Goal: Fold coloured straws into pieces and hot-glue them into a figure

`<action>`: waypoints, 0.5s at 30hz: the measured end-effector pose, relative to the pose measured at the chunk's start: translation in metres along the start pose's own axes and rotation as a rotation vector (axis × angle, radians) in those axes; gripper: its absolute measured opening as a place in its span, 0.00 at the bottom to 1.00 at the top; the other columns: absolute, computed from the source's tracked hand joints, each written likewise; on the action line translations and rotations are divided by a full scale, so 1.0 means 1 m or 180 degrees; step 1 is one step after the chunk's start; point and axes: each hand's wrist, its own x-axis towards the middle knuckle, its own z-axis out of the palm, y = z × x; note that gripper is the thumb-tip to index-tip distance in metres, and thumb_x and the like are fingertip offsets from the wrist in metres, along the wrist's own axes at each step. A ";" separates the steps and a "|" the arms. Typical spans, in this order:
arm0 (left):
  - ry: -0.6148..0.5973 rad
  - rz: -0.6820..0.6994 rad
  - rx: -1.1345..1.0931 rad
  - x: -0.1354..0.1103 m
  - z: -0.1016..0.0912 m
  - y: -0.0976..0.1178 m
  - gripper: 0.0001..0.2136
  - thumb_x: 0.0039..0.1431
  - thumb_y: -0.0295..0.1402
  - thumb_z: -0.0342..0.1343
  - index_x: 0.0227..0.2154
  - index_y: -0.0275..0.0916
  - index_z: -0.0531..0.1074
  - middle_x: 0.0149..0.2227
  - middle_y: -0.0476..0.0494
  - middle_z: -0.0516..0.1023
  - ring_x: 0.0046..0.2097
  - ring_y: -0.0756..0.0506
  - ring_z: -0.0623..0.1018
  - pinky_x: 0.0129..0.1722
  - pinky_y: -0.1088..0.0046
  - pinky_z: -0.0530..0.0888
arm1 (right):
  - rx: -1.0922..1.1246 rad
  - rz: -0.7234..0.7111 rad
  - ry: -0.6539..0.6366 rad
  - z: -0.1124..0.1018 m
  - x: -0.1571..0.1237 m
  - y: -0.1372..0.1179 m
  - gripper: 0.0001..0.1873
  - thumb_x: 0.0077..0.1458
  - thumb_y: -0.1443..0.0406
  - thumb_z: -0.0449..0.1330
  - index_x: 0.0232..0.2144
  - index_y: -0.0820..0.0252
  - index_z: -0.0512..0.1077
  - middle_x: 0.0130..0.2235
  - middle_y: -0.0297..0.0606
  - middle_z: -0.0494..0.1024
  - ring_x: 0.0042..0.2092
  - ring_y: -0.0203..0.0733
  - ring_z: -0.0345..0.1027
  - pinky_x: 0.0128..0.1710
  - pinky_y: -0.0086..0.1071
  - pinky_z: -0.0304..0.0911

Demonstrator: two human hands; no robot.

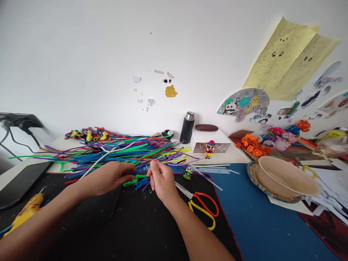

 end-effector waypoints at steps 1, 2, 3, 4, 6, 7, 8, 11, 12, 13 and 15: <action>-0.0089 0.0021 -0.0004 0.000 0.001 0.002 0.10 0.69 0.38 0.51 0.35 0.43 0.74 0.32 0.48 0.80 0.33 0.43 0.77 0.32 0.69 0.63 | -0.0009 -0.0011 -0.0016 0.001 -0.001 0.000 0.33 0.62 0.36 0.58 0.24 0.57 0.67 0.14 0.24 0.59 0.14 0.30 0.53 0.16 0.27 0.49; -0.0161 0.0046 -0.0013 0.001 0.003 0.004 0.09 0.69 0.37 0.52 0.34 0.43 0.75 0.33 0.47 0.80 0.34 0.42 0.77 0.33 0.69 0.64 | -0.0026 -0.0027 -0.0032 0.002 -0.002 -0.001 0.33 0.63 0.36 0.58 0.24 0.57 0.67 0.14 0.24 0.59 0.14 0.30 0.53 0.16 0.27 0.49; -0.0214 0.0082 -0.0022 0.002 0.006 0.006 0.09 0.68 0.37 0.53 0.34 0.43 0.76 0.34 0.47 0.81 0.36 0.42 0.78 0.35 0.70 0.65 | -0.0048 -0.0045 -0.0050 0.002 -0.003 -0.001 0.33 0.63 0.37 0.57 0.24 0.57 0.67 0.14 0.24 0.60 0.14 0.30 0.53 0.16 0.27 0.49; -0.0247 0.0130 -0.0023 0.003 0.009 0.007 0.08 0.67 0.37 0.54 0.34 0.43 0.76 0.36 0.46 0.82 0.38 0.42 0.79 0.36 0.70 0.66 | -0.0074 -0.0061 -0.0069 0.003 -0.004 -0.001 0.33 0.64 0.37 0.57 0.25 0.57 0.68 0.15 0.24 0.60 0.14 0.30 0.53 0.16 0.27 0.49; -0.0311 0.0227 0.0008 0.004 0.018 0.009 0.07 0.66 0.36 0.57 0.34 0.43 0.78 0.40 0.45 0.82 0.41 0.41 0.80 0.38 0.69 0.67 | -0.0124 -0.0086 -0.0100 0.003 -0.005 -0.001 0.32 0.65 0.38 0.56 0.25 0.58 0.68 0.15 0.25 0.61 0.15 0.30 0.54 0.17 0.27 0.50; -0.0373 0.0227 0.0039 0.005 0.022 0.009 0.06 0.65 0.36 0.58 0.34 0.43 0.78 0.40 0.45 0.83 0.41 0.41 0.80 0.37 0.69 0.67 | -0.0147 -0.0097 -0.0103 0.004 -0.005 -0.001 0.32 0.66 0.38 0.56 0.25 0.58 0.68 0.15 0.25 0.61 0.15 0.30 0.54 0.17 0.27 0.50; -0.0455 0.0196 0.0079 0.005 0.026 0.010 0.06 0.64 0.35 0.59 0.34 0.43 0.79 0.39 0.45 0.83 0.40 0.41 0.80 0.35 0.69 0.66 | -0.0164 -0.0106 -0.0103 0.004 -0.006 -0.001 0.32 0.66 0.38 0.56 0.26 0.58 0.69 0.15 0.25 0.61 0.15 0.31 0.54 0.17 0.27 0.50; -0.0673 -0.0011 0.0158 0.004 0.032 0.013 0.03 0.60 0.36 0.63 0.34 0.44 0.79 0.36 0.47 0.83 0.37 0.40 0.80 0.31 0.68 0.64 | -0.0175 -0.0121 -0.0116 0.004 -0.007 -0.001 0.32 0.67 0.39 0.55 0.26 0.58 0.69 0.15 0.25 0.61 0.15 0.31 0.54 0.18 0.27 0.51; -0.0752 -0.0062 0.0147 0.003 0.031 0.014 0.04 0.59 0.38 0.65 0.35 0.45 0.79 0.36 0.47 0.83 0.37 0.40 0.80 0.31 0.68 0.63 | -0.0165 -0.0119 -0.0130 0.004 -0.007 -0.001 0.31 0.67 0.39 0.55 0.26 0.58 0.69 0.15 0.25 0.61 0.15 0.31 0.54 0.18 0.27 0.51; -0.0823 -0.0094 0.0113 0.002 0.029 0.014 0.07 0.57 0.39 0.67 0.37 0.45 0.79 0.36 0.48 0.84 0.37 0.39 0.81 0.30 0.68 0.64 | -0.0152 -0.0114 -0.0145 0.005 -0.007 -0.001 0.31 0.68 0.40 0.55 0.26 0.58 0.69 0.15 0.25 0.61 0.15 0.31 0.54 0.18 0.27 0.51; -0.0925 -0.0135 0.0008 0.001 0.025 0.013 0.11 0.57 0.41 0.67 0.41 0.46 0.79 0.37 0.48 0.84 0.38 0.39 0.82 0.31 0.69 0.66 | -0.0129 -0.0104 -0.0173 0.005 -0.008 -0.001 0.30 0.68 0.41 0.55 0.26 0.58 0.69 0.15 0.25 0.61 0.16 0.31 0.54 0.18 0.27 0.50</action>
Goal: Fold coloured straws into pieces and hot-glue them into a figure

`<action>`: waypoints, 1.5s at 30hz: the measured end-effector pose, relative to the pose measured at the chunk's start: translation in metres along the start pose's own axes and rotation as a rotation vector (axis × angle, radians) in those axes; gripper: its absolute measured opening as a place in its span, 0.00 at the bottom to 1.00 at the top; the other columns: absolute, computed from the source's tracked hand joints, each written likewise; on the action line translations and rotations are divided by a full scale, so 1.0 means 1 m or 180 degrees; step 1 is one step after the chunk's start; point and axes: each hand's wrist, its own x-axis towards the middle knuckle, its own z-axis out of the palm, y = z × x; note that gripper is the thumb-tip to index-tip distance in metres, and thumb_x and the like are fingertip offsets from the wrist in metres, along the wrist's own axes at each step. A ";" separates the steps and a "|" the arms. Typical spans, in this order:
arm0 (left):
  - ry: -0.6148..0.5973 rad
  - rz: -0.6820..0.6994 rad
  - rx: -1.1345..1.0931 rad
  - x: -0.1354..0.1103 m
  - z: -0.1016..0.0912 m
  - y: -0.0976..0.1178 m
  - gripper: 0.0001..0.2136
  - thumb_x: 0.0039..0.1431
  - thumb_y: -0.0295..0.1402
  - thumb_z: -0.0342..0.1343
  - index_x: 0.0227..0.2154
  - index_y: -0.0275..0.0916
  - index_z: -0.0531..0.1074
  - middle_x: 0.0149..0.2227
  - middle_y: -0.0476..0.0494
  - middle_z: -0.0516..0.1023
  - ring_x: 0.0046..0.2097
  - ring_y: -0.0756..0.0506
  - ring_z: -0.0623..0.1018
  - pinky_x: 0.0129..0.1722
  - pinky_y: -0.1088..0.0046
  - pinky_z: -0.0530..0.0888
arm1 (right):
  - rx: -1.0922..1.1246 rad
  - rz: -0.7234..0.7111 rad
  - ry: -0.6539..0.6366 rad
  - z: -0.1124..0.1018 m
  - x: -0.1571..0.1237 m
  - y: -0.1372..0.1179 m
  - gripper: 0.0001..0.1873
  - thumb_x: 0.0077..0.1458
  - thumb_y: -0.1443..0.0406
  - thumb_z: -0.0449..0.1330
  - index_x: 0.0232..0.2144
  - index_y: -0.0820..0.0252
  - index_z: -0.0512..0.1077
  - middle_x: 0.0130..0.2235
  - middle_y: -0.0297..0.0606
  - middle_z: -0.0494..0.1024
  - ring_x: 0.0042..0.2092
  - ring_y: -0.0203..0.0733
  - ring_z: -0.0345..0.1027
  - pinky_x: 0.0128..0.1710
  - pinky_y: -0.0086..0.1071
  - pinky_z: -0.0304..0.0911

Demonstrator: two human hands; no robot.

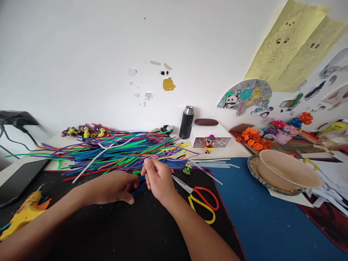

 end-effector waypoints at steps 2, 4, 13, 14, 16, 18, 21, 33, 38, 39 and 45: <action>0.0174 -0.0007 0.0008 0.000 -0.001 -0.003 0.09 0.63 0.41 0.61 0.42 0.45 0.78 0.38 0.46 0.85 0.39 0.38 0.82 0.33 0.68 0.67 | 0.0007 -0.0007 -0.0006 0.000 -0.001 0.000 0.30 0.68 0.41 0.55 0.27 0.58 0.69 0.15 0.25 0.61 0.16 0.31 0.54 0.18 0.27 0.50; 0.0388 -0.0013 0.0150 0.002 0.002 -0.007 0.07 0.66 0.39 0.58 0.41 0.44 0.77 0.40 0.43 0.85 0.40 0.37 0.83 0.34 0.67 0.67 | -0.0011 -0.0038 -0.0004 0.000 -0.001 -0.001 0.30 0.68 0.41 0.55 0.27 0.58 0.69 0.16 0.25 0.61 0.16 0.31 0.55 0.18 0.27 0.51; 0.0630 -0.0013 0.0507 0.018 0.020 -0.015 0.08 0.66 0.33 0.52 0.41 0.45 0.77 0.40 0.41 0.85 0.43 0.37 0.83 0.38 0.67 0.70 | -0.0165 -0.0133 -0.0054 0.002 -0.005 -0.006 0.29 0.71 0.42 0.53 0.28 0.58 0.70 0.17 0.26 0.62 0.17 0.32 0.56 0.20 0.27 0.52; 0.0607 -0.0028 0.0544 0.017 0.019 -0.015 0.09 0.67 0.33 0.51 0.40 0.44 0.77 0.39 0.40 0.84 0.42 0.37 0.83 0.37 0.67 0.70 | -0.0172 -0.0146 -0.0058 0.002 -0.005 -0.006 0.29 0.71 0.42 0.53 0.28 0.58 0.70 0.17 0.26 0.62 0.18 0.32 0.57 0.20 0.28 0.53; 0.0513 -0.0052 0.0556 0.012 0.012 -0.015 0.10 0.67 0.33 0.50 0.38 0.43 0.77 0.37 0.41 0.84 0.39 0.37 0.83 0.35 0.67 0.69 | -0.0187 -0.0165 -0.0050 0.002 -0.005 -0.008 0.30 0.71 0.42 0.52 0.28 0.58 0.70 0.16 0.26 0.62 0.17 0.32 0.57 0.21 0.28 0.53; 0.0386 -0.0029 0.0445 0.005 0.004 -0.013 0.10 0.66 0.34 0.51 0.37 0.44 0.78 0.37 0.42 0.84 0.38 0.39 0.82 0.34 0.67 0.68 | -0.0212 -0.0184 -0.0037 0.002 -0.005 -0.009 0.30 0.71 0.42 0.53 0.28 0.58 0.70 0.16 0.25 0.62 0.17 0.32 0.56 0.21 0.28 0.53; 0.0174 0.0058 0.0285 -0.004 -0.007 -0.007 0.11 0.65 0.36 0.52 0.36 0.45 0.81 0.35 0.44 0.85 0.36 0.40 0.82 0.34 0.68 0.68 | -0.0229 -0.0196 -0.0046 0.002 -0.006 -0.013 0.30 0.70 0.41 0.52 0.27 0.57 0.69 0.16 0.25 0.62 0.17 0.32 0.56 0.21 0.28 0.53; 0.0586 -0.0230 0.0714 0.018 0.011 -0.004 0.10 0.68 0.35 0.52 0.46 0.44 0.77 0.45 0.37 0.86 0.46 0.34 0.84 0.41 0.64 0.73 | -0.0241 -0.0172 -0.0126 0.004 -0.010 -0.014 0.29 0.71 0.43 0.52 0.28 0.57 0.69 0.18 0.25 0.62 0.18 0.32 0.57 0.22 0.28 0.54; 0.0644 -0.0068 0.0670 0.014 0.008 -0.008 0.12 0.70 0.36 0.48 0.42 0.43 0.78 0.41 0.39 0.86 0.41 0.36 0.84 0.37 0.67 0.70 | -0.0309 -0.0240 -0.0155 0.005 -0.011 -0.016 0.28 0.72 0.44 0.52 0.28 0.57 0.69 0.17 0.25 0.62 0.18 0.33 0.57 0.22 0.28 0.54; 0.0639 -0.0045 0.0624 0.011 0.004 -0.007 0.12 0.69 0.36 0.49 0.42 0.43 0.78 0.40 0.40 0.86 0.40 0.37 0.84 0.36 0.67 0.69 | -0.0314 -0.0249 -0.0157 0.005 -0.011 -0.017 0.28 0.72 0.44 0.52 0.28 0.57 0.69 0.17 0.25 0.62 0.18 0.33 0.57 0.23 0.28 0.54; 0.0352 -0.0114 0.0277 -0.007 -0.020 -0.008 0.11 0.69 0.38 0.51 0.38 0.45 0.79 0.38 0.43 0.85 0.39 0.39 0.83 0.35 0.68 0.68 | -0.0351 -0.0284 -0.0152 0.006 -0.014 -0.017 0.28 0.73 0.46 0.52 0.28 0.56 0.71 0.17 0.26 0.62 0.18 0.33 0.57 0.23 0.29 0.54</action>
